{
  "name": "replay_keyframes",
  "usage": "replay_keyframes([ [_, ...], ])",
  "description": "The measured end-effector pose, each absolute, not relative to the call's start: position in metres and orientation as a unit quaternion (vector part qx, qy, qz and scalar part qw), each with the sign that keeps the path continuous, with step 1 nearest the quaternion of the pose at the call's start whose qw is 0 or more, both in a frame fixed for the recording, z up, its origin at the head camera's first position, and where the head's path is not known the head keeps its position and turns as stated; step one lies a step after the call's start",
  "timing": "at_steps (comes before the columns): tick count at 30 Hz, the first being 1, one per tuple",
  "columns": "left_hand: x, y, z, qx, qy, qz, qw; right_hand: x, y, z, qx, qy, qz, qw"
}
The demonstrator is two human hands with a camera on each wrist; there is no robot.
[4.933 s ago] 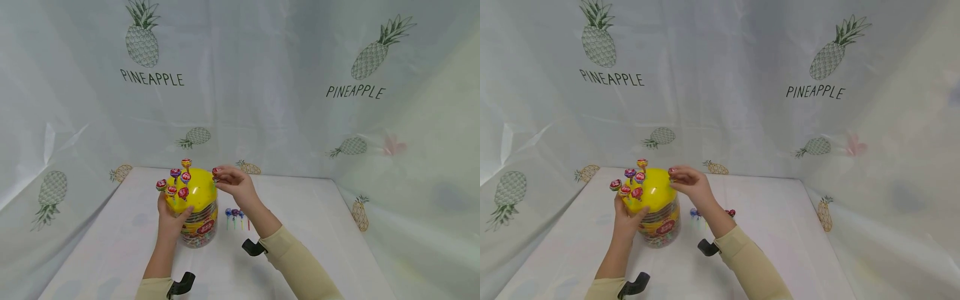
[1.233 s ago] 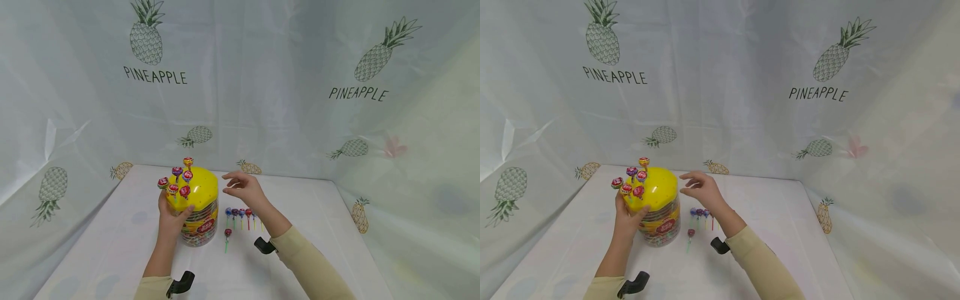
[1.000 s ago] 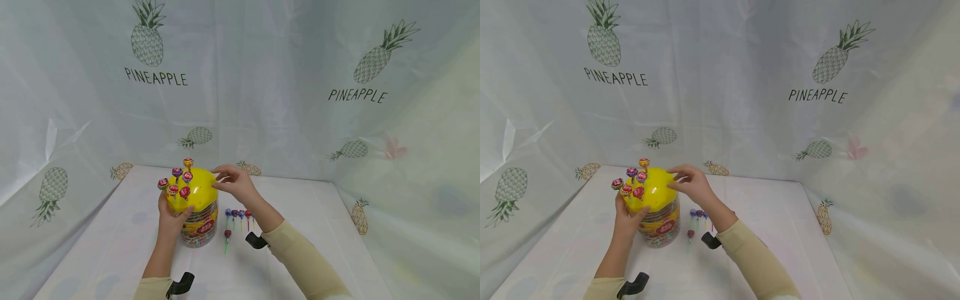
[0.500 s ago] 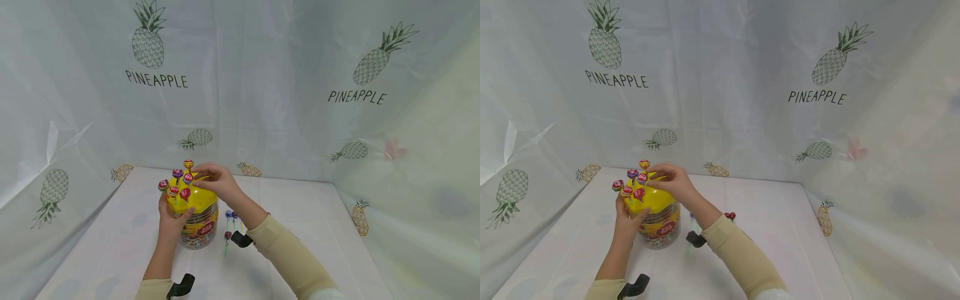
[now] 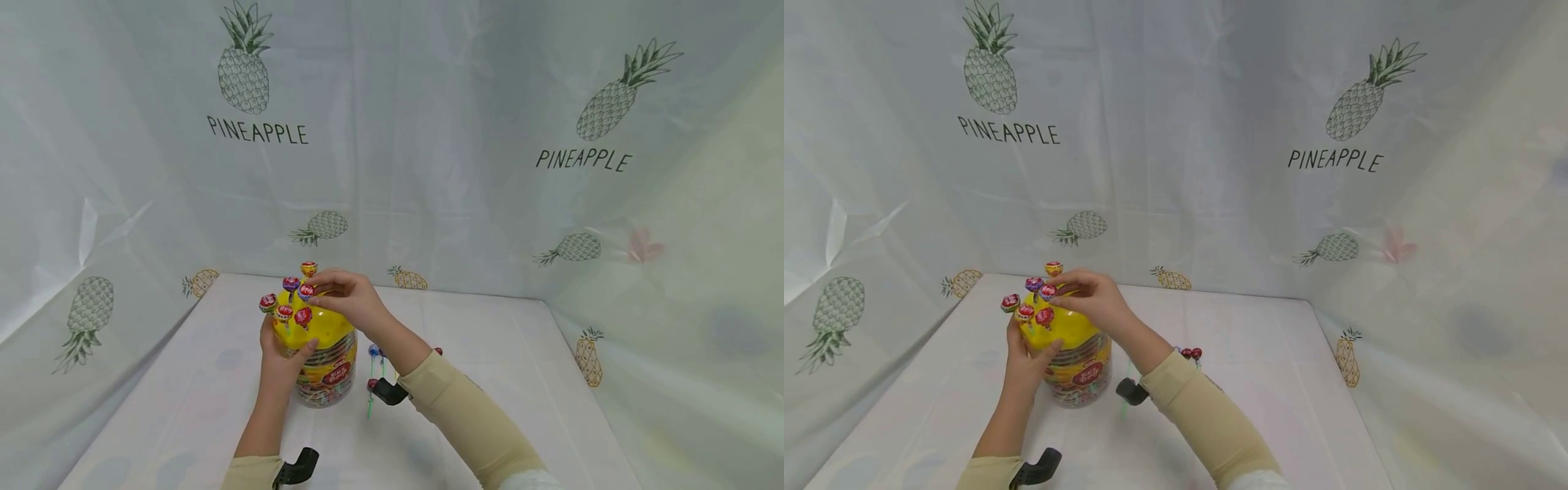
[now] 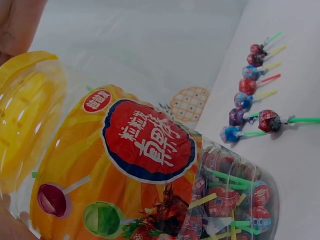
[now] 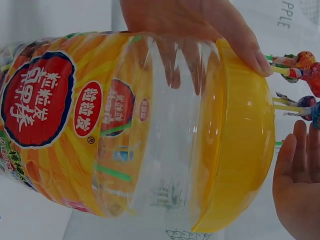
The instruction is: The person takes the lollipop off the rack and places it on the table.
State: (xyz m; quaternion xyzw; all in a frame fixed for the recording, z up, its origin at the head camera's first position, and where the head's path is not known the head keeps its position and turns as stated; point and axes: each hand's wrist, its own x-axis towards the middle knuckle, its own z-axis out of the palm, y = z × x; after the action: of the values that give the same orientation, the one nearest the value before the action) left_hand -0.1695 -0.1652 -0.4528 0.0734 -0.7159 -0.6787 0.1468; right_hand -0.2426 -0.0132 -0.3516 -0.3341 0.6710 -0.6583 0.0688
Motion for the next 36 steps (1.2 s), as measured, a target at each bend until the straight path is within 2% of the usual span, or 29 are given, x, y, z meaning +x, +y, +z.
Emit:
replay_keyframes([
  [12, -0.171, -0.164, -0.459, 0.067, -0.723, -0.669, 0.157, -0.240, 0.008, -0.352, -0.316, 0.619, -0.718, 0.027],
  [22, -0.172, -0.164, -0.458, 0.059, -0.720, -0.671, 0.165, -0.250, 0.046, -0.385, -0.296, 0.593, -0.749, 0.020],
  [36, -0.171, -0.164, -0.457, 0.064, -0.721, -0.671, 0.162, -0.247, 0.071, -0.439, -0.169, 0.647, -0.741, 0.062],
])
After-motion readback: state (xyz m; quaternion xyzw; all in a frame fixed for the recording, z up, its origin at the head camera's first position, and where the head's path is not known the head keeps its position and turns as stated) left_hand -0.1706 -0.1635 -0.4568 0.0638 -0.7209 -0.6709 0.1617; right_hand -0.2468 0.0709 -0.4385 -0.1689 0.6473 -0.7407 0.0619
